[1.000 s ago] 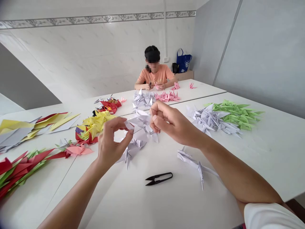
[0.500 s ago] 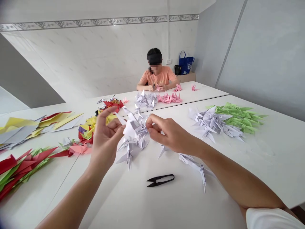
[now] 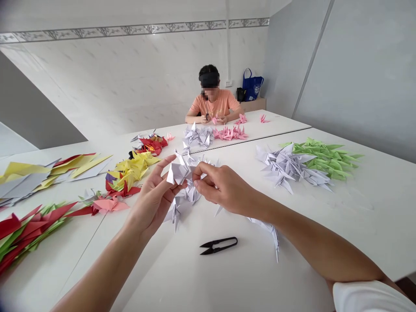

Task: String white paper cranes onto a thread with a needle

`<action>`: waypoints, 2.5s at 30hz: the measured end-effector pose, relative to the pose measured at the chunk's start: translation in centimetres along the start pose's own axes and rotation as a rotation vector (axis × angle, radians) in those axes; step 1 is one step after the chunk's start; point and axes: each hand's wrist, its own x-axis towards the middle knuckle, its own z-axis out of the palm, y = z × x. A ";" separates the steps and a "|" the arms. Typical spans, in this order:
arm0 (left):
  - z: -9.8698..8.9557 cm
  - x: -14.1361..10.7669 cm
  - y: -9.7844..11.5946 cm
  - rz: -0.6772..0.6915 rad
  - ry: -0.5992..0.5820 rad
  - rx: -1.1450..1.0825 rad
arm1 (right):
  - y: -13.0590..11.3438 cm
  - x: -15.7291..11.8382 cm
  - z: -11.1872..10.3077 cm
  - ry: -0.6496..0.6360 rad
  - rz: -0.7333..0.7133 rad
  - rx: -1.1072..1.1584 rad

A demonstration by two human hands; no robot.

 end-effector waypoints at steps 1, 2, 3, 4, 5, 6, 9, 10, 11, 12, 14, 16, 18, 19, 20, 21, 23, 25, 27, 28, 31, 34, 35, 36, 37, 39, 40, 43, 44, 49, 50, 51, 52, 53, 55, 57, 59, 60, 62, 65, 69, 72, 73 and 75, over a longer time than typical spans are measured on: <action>0.0 0.0 0.0 0.014 0.005 0.007 | -0.1 0.0 0.0 0.001 -0.002 0.001; 0.0 0.0 0.0 0.031 0.011 0.014 | -0.1 0.0 0.0 0.002 -0.003 0.001; 0.0 0.1 0.1 0.046 0.018 0.017 | -0.2 -0.1 0.0 0.005 -0.002 0.001; 0.0 0.1 0.1 0.059 0.024 0.016 | -0.3 -0.1 0.0 0.005 0.000 0.000; 0.0 0.1 0.1 0.069 0.029 0.014 | -0.3 -0.1 0.0 0.005 0.002 -0.001; 0.0 0.2 0.1 0.074 0.030 0.014 | -0.3 -0.2 0.0 0.005 0.002 -0.001; 0.0 0.1 0.2 0.073 0.027 0.040 | -0.2 -0.1 0.1 0.005 -0.005 0.011; 0.1 0.0 0.3 0.073 0.027 0.055 | -0.1 -0.1 0.0 0.005 -0.006 0.017; 0.1 0.0 0.3 0.074 0.028 0.069 | -0.1 -0.1 0.0 0.007 -0.007 0.023; 0.2 -0.1 0.3 0.083 0.033 0.081 | 0.0 0.0 0.0 0.010 -0.007 0.027; 0.3 -0.2 0.4 0.117 0.042 0.100 | 0.1 0.0 0.0 0.019 -0.009 0.025; 0.3 -0.2 0.4 0.154 0.049 0.102 | 0.2 0.0 0.0 0.020 -0.012 0.015; 0.2 -0.1 0.3 0.169 0.051 0.093 | 0.1 0.0 0.0 0.010 -0.017 0.010; 0.2 0.0 0.3 0.165 0.050 0.089 | 0.1 0.0 0.1 0.004 -0.021 0.010; 0.2 0.0 0.2 0.161 0.050 0.087 | 0.0 -0.1 0.1 0.000 -0.025 0.013; 0.1 0.1 0.2 0.155 0.049 0.089 | 0.0 -0.1 0.1 -0.001 -0.029 0.015; 0.1 0.1 0.1 0.150 0.049 0.098 | -0.3 -0.2 0.1 0.001 -0.024 0.017; 0.1 0.1 0.1 0.156 0.050 0.097 | -0.5 -0.2 0.0 0.000 -0.003 0.017; 0.1 0.0 0.1 0.174 0.053 0.085 | -0.7 -0.2 0.0 -0.005 0.018 0.019; 0.1 0.0 0.1 0.183 0.055 0.079 | -0.8 -0.2 -0.1 -0.006 0.021 0.022; 0.1 0.1 0.1 0.201 0.060 0.080 | -0.9 -0.2 -0.1 -0.004 0.005 0.034; 0.1 0.2 0.0 0.215 0.060 0.094 | -0.9 -0.3 -0.1 -0.012 0.004 0.040; 0.0 0.2 0.0 0.221 0.062 0.099 | -0.9 -0.3 -0.1 -0.014 0.005 0.042; 0.0 0.2 0.0 0.224 0.064 0.104 | -0.9 -0.3 -0.2 -0.013 0.005 0.044; 0.0 0.2 0.0 0.225 0.068 0.110 | -0.9 -0.3 -0.2 -0.012 0.002 0.046; -0.1 0.2 -0.1 0.226 0.070 0.125 | -0.9 -0.3 -0.2 -0.011 -0.005 0.053; -0.1 0.2 -0.1 0.227 0.067 0.131 | -0.9 -0.2 -0.2 -0.008 -0.007 0.058; -0.2 0.2 -0.1 0.235 0.057 0.135 | -0.8 -0.2 -0.1 0.006 -0.007 0.065; -0.2 0.2 -0.1 0.239 0.056 0.132 | -0.8 -0.2 0.0 0.010 -0.006 0.065; -0.1 0.2 -0.1 0.236 0.064 0.124 | -0.8 -0.1 0.0 0.014 -0.009 0.061; -0.1 0.2 -0.1 0.232 0.058 0.124 | -0.8 -0.1 0.0 0.014 -0.008 0.059; -0.1 0.2 -0.1 0.231 0.052 0.124 | -0.8 -0.1 0.0 0.012 -0.007 0.057; -0.1 0.1 -0.1 0.233 0.045 0.129 | -0.8 -0.1 0.0 0.011 -0.006 0.057; -0.1 0.1 -0.2 0.237 0.038 0.139 | -0.8 -0.1 0.0 0.009 -0.007 0.056; -0.1 0.0 -0.2 0.259 0.028 0.181 | -0.7 -0.1 0.0 0.006 -0.015 0.051; 0.1 -0.2 -0.3 0.319 0.022 0.257 | -0.7 -0.1 0.0 0.005 -0.031 0.029; 0.3 -0.4 -0.3 0.449 0.012 0.353 | -0.7 0.0 -0.1 0.006 -0.053 0.009; 0.4 -0.5 -0.3 0.531 -0.003 0.411 | -0.7 0.1 -0.1 0.007 -0.066 0.007; 0.4 -0.6 -0.3 0.691 -0.060 0.532 | -0.6 0.2 -0.2 0.009 -0.101 0.011; 0.2 -0.7 -0.3 0.841 -0.136 0.666 | -0.3 0.4 -0.2 0.013 -0.162 0.024; -0.3 -1.0 -0.2 0.878 -0.114 0.687 | 0.1 0.5 0.0 0.035 -0.177 0.032; -0.3 -1.4 0.1 0.861 -0.072 0.629 | 0.3 0.5 0.3 0.053 -0.189 0.017; -0.2 -1.6 0.3 0.850 -0.066 0.623 | 0.3 0.5 0.4 0.056 -0.198 0.014; -0.1 -1.7 0.5 0.834 -0.073 0.643 | 0.4 0.5 0.5 0.062 -0.210 0.012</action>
